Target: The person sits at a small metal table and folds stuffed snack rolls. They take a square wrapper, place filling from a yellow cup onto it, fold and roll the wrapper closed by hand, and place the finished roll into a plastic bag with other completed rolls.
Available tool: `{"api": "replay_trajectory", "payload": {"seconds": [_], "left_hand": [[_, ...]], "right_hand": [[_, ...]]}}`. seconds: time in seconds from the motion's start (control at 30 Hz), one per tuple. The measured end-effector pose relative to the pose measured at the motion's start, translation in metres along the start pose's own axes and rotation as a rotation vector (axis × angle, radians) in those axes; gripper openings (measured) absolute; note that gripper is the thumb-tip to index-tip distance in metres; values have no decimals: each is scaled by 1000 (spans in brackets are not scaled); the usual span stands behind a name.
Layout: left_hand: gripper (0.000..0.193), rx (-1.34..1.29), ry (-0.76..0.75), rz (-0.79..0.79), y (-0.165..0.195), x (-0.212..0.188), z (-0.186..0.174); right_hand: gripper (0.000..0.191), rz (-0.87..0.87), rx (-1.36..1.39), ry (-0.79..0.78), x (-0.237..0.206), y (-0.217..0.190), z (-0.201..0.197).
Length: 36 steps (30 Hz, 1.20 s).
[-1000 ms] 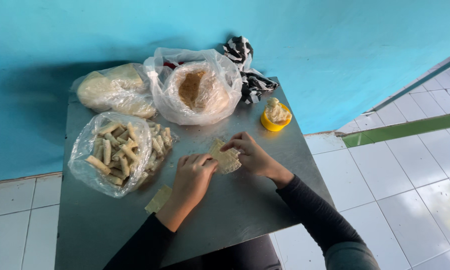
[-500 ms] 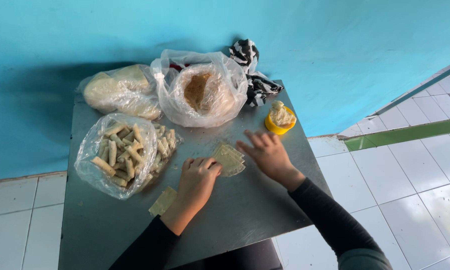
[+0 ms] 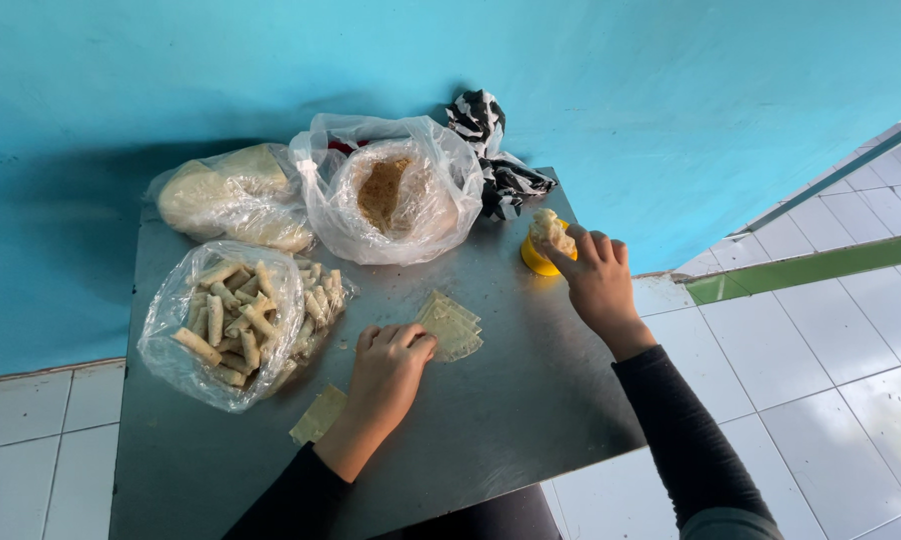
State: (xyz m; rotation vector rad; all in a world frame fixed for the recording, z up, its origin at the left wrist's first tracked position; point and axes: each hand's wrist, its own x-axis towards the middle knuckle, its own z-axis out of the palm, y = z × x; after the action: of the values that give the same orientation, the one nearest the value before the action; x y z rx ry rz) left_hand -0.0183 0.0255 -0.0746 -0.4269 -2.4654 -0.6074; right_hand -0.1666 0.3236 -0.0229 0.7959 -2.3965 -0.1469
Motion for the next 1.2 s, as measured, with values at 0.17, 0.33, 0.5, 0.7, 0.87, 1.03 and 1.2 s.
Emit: {"api": "replay_trajectory", "payload": {"seconds": [0.17, 0.33, 0.5, 0.7, 0.87, 1.03, 1.2], "left_hand": [[14, -11, 2, 10, 0, -1, 0], [14, -4, -5, 9, 0, -1, 0], [14, -1, -9, 9, 1, 0, -2], [13, 13, 1, 15, 1, 0, -2], [15, 11, -8, 3, 2, -2, -1], [19, 20, -19, -2, 2, -2, -2], [19, 8, -13, 5, 2, -2, -2]], "right_hand": [[59, 297, 448, -37, 4, -1, -3], [67, 111, 998, -38, 12, -34, -13], [55, -22, 1041, -287, 16, -99, -8], [44, -156, 631, -172, 12, -110, -1], [48, -402, 310, -71, 9, -88, 1], [60, -271, 481, -173, 17, -93, 3], [67, -482, 375, -149, 15, -96, 4]]}}
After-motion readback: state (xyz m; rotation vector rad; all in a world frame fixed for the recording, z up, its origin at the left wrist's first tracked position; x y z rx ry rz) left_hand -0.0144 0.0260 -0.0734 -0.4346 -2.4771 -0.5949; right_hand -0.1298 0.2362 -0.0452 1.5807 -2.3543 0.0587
